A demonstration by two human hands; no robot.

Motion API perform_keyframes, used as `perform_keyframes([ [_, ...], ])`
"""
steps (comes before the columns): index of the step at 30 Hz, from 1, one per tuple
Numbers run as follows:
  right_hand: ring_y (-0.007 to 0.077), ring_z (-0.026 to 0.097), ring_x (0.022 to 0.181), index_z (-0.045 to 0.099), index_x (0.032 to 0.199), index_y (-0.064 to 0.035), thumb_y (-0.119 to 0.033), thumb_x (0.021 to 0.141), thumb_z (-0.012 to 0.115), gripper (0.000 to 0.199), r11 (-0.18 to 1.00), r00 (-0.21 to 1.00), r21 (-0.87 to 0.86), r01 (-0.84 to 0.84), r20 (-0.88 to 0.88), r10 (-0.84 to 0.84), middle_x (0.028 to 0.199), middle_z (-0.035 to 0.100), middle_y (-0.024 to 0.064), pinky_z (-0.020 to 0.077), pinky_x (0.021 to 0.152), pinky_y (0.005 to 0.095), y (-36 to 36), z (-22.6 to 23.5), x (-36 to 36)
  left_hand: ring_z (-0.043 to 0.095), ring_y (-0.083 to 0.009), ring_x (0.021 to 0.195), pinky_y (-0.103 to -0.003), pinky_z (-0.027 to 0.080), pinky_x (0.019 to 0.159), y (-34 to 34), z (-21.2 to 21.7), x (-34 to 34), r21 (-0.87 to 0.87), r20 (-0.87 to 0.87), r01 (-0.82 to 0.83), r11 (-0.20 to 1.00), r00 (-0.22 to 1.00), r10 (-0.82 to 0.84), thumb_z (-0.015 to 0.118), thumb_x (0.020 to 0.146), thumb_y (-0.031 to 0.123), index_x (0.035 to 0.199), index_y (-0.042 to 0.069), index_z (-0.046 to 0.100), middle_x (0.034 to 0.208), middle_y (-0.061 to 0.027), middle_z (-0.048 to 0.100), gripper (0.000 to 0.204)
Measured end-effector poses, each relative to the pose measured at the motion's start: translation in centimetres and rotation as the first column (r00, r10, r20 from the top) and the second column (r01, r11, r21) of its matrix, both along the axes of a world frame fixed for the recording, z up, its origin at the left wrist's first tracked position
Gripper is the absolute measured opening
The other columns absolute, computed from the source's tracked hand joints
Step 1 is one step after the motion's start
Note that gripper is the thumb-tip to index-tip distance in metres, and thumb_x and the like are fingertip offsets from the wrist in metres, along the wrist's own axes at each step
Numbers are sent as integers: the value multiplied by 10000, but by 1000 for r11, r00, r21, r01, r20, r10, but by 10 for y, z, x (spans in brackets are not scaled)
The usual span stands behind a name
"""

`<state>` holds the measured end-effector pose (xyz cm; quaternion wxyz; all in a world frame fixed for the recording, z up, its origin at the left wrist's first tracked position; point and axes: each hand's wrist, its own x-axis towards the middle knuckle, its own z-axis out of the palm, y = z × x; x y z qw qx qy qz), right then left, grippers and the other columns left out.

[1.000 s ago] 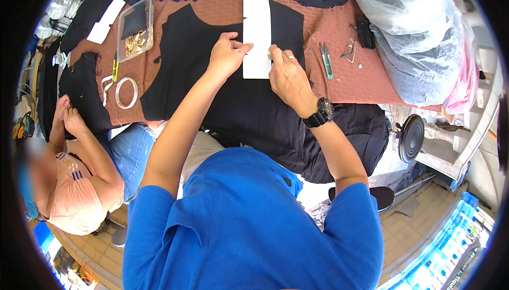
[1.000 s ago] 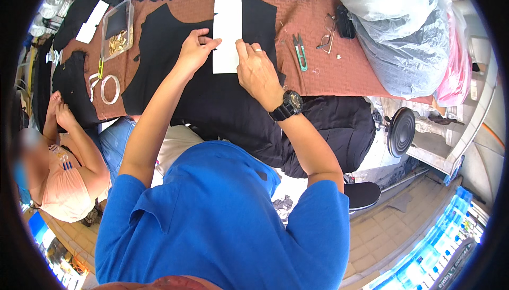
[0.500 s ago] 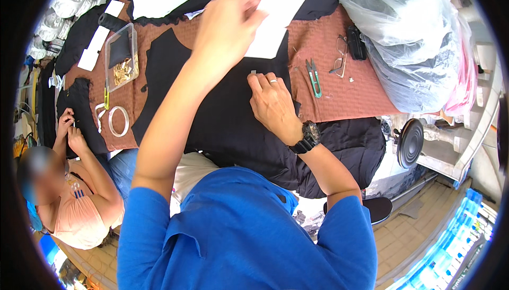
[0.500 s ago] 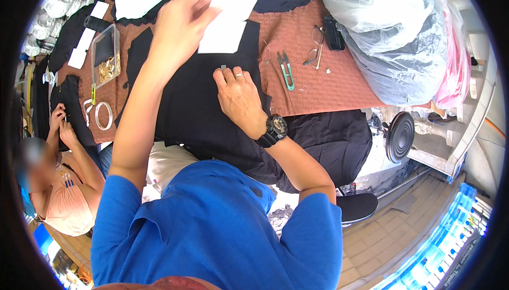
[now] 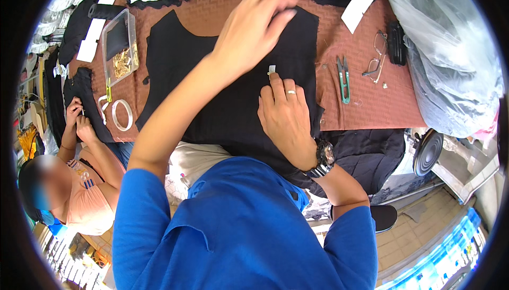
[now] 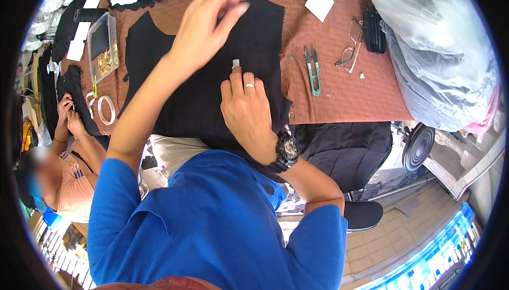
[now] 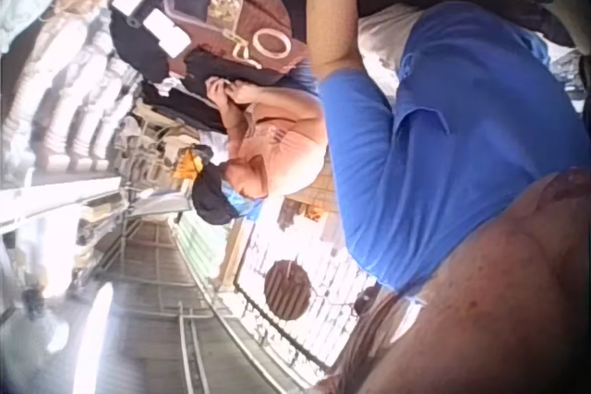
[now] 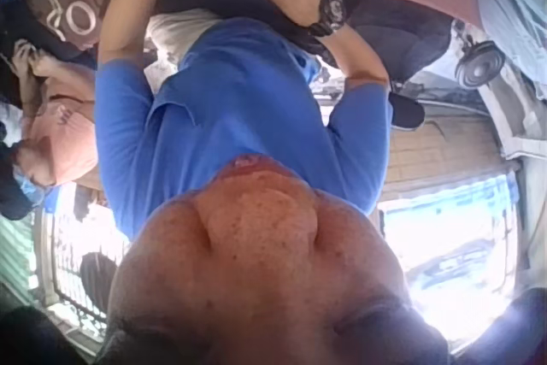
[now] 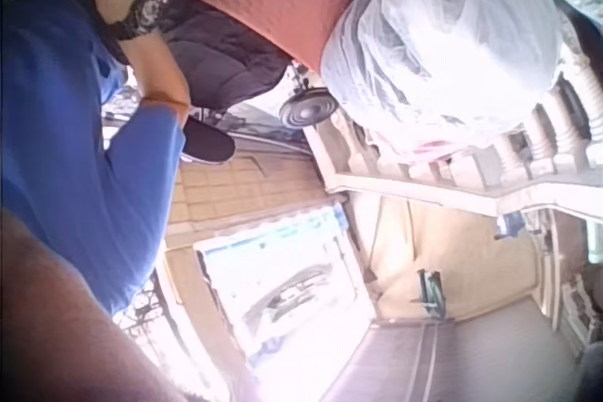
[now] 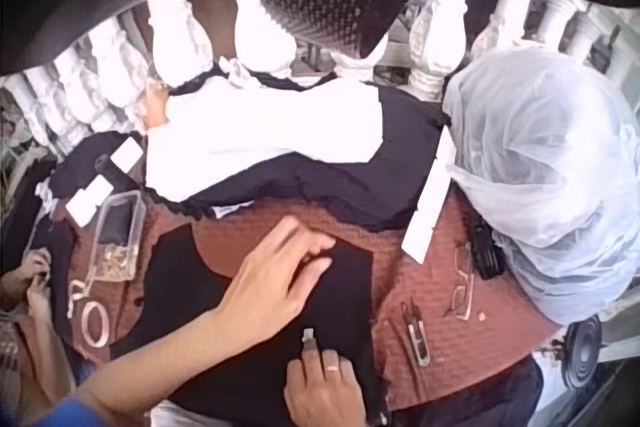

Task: The person attaches small white tags to several black garments by hand at a workbench. They select tags from a clear container, place them on the fabric, and secure them before setting each garment aside.

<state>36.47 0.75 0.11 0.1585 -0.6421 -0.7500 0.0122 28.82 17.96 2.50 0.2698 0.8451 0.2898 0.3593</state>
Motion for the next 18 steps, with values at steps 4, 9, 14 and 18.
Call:
perform_keyframes([
  [4, 265, 579, 969, 641, 910, -8, -127, 791, 654, 168, 1000, 1000, -19, 16, -3, -16, 1223, 626, 219, 475, 854, 351, 0, -1, -2, 574, -269, 1114, -443, 442, 959, -48, -30, -68, 82, -394, -107, 991, 910, 131, 726, 873, 135, 1164, 141, 676, 1176, -51, 603, 295],
  [9, 255, 581, 968, 638, 902, -8, -121, 805, 642, 148, 999, 1000, -43, 14, -16, -15, 1229, 624, 214, 476, 861, 347, 1, -1, -2, 499, -286, 1279, -453, 397, 1067, -50, -30, -90, 239, -577, -52, 970, 795, 185, 746, 849, 146, 1286, 184, 660, 1413, -63, 541, 447],
  [14, 256, 582, 985, 639, 906, -5, -117, 822, 629, 141, 999, 1000, -48, 23, 2, -23, 1237, 620, 207, 474, 879, 347, 2, -1, -3, 571, -288, 1042, -428, 474, 919, -66, -34, -82, 28, -243, 67, 997, 968, -58, 754, 752, -38, 1105, 100, 731, 1121, -62, 623, 380],
  [18, 290, 575, 1049, 636, 924, 1, -150, 837, 638, 174, 998, 1000, -57, 19, 16, -18, 1260, 610, 224, 463, 941, 370, 1, -2, -4, 538, -254, 942, -395, 423, 794, -74, -44, -72, -21, -298, 51, 998, 953, -55, 723, 760, -31, 1098, 125, 742, 1048, -39, 600, 372],
])
